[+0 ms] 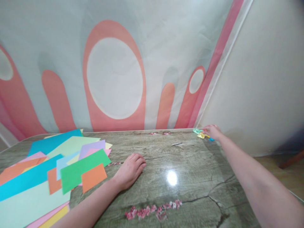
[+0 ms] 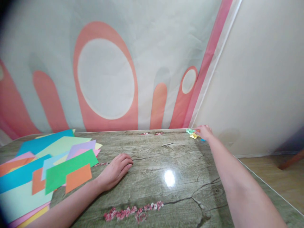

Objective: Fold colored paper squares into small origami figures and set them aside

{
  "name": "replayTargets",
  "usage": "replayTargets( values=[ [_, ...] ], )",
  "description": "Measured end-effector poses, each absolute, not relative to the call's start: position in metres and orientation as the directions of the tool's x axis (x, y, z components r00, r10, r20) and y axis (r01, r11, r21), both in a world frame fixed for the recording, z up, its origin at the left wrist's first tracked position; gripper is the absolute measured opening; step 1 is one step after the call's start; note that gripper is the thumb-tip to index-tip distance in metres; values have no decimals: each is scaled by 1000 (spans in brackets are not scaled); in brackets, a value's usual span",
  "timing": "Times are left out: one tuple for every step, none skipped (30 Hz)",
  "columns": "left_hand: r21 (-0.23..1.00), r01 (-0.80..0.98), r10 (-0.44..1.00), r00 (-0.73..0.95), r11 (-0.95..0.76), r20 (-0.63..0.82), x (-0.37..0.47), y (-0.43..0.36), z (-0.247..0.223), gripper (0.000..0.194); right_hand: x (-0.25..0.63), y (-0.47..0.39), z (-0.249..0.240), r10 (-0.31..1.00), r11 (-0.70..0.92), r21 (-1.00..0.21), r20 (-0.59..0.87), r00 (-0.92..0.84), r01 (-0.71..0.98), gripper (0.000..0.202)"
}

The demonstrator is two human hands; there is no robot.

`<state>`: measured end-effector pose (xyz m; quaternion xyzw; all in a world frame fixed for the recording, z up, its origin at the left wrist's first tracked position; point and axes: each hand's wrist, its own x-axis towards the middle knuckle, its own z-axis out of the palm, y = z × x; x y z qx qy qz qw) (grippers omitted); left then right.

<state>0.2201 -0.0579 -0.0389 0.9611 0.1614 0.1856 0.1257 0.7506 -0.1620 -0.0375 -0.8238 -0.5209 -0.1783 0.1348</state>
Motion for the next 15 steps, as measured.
replayTargets(
  values=[
    [301, 265, 359, 877, -916, 319, 220, -58, -39, 30, 744, -157, -34, 824, -389, -36, 433, 365, 920, 25],
    [300, 267, 361, 875, -916, 323, 220, -59, -40, 30, 734, -152, -32, 836, -354, -36, 436, 334, 934, 25],
    [298, 271, 364, 872, -915, 326, 220, -59, -40, 30, 721, -146, -31, 848, -314, -38, 439, 298, 949, 25],
    [294, 275, 367, 870, -915, 328, 219, -60, -40, 30, 704, -141, -30, 860, -267, -41, 441, 257, 963, 25],
    [288, 280, 369, 869, -916, 328, 219, -60, -40, 30, 683, -136, -31, 872, -200, -46, 448, 199, 979, 25],
    [279, 285, 370, 869, -917, 328, 219, -60, -41, 30, 658, -132, -33, 873, -77, -68, 477, 100, 995, 26],
    [268, 287, 367, 872, -920, 323, 219, -61, -41, 30, 631, -130, -34, 878, 51, -89, 479, -2, 995, 26],
    [263, 290, 367, 873, -920, 321, 218, -61, -41, 30, 601, -130, -36, 881, 159, -113, 464, -89, 981, 25],
    [259, 294, 368, 873, -920, 319, 218, -61, -42, 29, 571, -133, -37, 881, 254, -140, 442, -169, 957, 24],
    [259, 295, 370, 873, -920, 318, 218, -62, -43, 29, 540, -136, -37, 878, 329, -174, 419, -232, 928, 22],
    [265, 296, 373, 871, -918, 319, 218, -62, -44, 29, 510, -141, -37, 876, 387, -208, 387, -287, 898, 22],
    [278, 298, 381, 866, -913, 324, 218, -62, -44, 29, 482, -147, -36, 871, 435, -244, 356, -337, 867, 21],
    [297, 302, 395, 856, -906, 334, 217, -62, -44, 28, 457, -153, -34, 863, 473, -274, 337, -377, 838, 21],
    [318, 309, 414, 842, -896, 347, 217, -61, -43, 26, 434, -159, -33, 855, 501, -302, 317, -411, 811, 21],
    [338, 322, 437, 826, -884, 357, 216, -59, -41, 25, 416, -164, -32, 847, 523, -322, 302, -438, 789, 21]
  ],
)
